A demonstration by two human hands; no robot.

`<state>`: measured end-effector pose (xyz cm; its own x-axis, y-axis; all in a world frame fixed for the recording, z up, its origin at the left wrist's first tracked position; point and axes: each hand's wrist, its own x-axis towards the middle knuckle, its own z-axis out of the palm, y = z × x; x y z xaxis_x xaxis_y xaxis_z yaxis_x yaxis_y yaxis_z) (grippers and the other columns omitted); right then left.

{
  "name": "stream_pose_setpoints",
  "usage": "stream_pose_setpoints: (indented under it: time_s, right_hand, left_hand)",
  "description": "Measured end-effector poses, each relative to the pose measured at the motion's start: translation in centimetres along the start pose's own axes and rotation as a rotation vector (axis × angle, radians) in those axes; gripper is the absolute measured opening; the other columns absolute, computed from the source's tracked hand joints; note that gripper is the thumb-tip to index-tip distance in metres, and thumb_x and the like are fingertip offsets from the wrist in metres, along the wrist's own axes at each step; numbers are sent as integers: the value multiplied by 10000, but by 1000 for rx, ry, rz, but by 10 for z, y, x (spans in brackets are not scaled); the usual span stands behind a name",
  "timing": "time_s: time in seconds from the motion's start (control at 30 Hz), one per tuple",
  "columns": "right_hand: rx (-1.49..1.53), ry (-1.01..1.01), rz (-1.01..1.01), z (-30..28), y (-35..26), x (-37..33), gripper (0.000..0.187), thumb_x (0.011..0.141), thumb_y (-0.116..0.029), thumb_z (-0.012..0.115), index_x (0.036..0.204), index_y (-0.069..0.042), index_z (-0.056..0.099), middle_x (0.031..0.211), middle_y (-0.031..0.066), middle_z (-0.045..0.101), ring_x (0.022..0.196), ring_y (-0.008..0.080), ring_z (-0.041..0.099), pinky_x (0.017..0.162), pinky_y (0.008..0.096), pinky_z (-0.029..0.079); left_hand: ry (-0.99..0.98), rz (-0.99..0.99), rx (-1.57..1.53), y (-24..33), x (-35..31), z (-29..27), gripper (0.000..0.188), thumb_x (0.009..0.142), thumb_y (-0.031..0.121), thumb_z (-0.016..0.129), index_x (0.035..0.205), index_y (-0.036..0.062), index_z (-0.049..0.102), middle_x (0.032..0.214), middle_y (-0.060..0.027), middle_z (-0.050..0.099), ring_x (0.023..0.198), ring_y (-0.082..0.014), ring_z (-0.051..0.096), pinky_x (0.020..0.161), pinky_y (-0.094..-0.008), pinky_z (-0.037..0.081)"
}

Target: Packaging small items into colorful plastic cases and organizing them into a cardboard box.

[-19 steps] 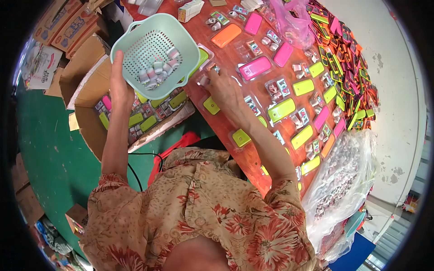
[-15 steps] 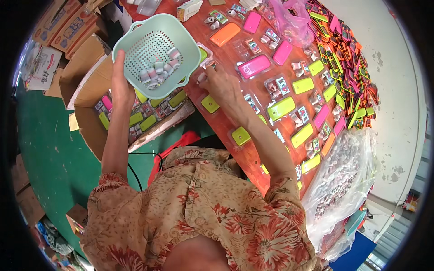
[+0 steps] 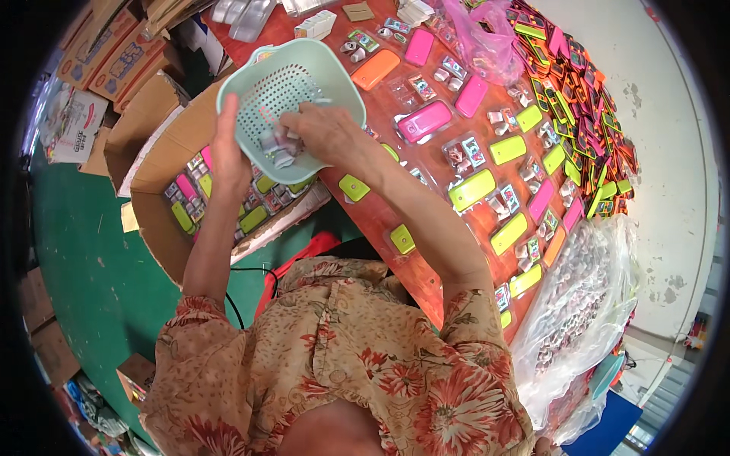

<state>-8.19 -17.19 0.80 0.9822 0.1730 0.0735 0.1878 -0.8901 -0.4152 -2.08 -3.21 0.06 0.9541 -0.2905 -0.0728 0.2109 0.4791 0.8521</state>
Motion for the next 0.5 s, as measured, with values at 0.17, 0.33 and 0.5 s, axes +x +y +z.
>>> stream_pose_setpoints:
  time_s: [0.17, 0.33, 0.5]
  right_hand:
    - [-37, 62, -19, 6, 6, -6, 254, 672, -70, 575, 915, -113, 513, 796, 112, 524, 720, 293, 546, 607, 376, 440]
    - [720, 345, 267, -34, 35, -23, 244, 712, -42, 605, 946, -46, 535, 758, 41, 554, 678, 84, 526, 587, 235, 424]
    - [404, 332, 697, -48, 106, -34, 290, 694, -188, 641, 925, -37, 554, 722, 76, 584, 664, 136, 561, 589, 272, 444]
  left_hand:
    - [-50, -34, -71, 6, -2, -3, 397, 817, 284, 510, 1086, 0, 446, 1028, -107, 521, 920, -167, 519, 797, -295, 420]
    - [12, -43, 60, 6, 7, -11, 458, 831, 319, 470, 1150, 0, 390, 1100, -114, 488, 985, -193, 490, 854, -320, 382]
    - [22, -67, 11, 8, 7, -8, 456, 834, 309, 465, 1163, 6, 375, 1112, -116, 482, 993, -199, 489, 852, -324, 381]
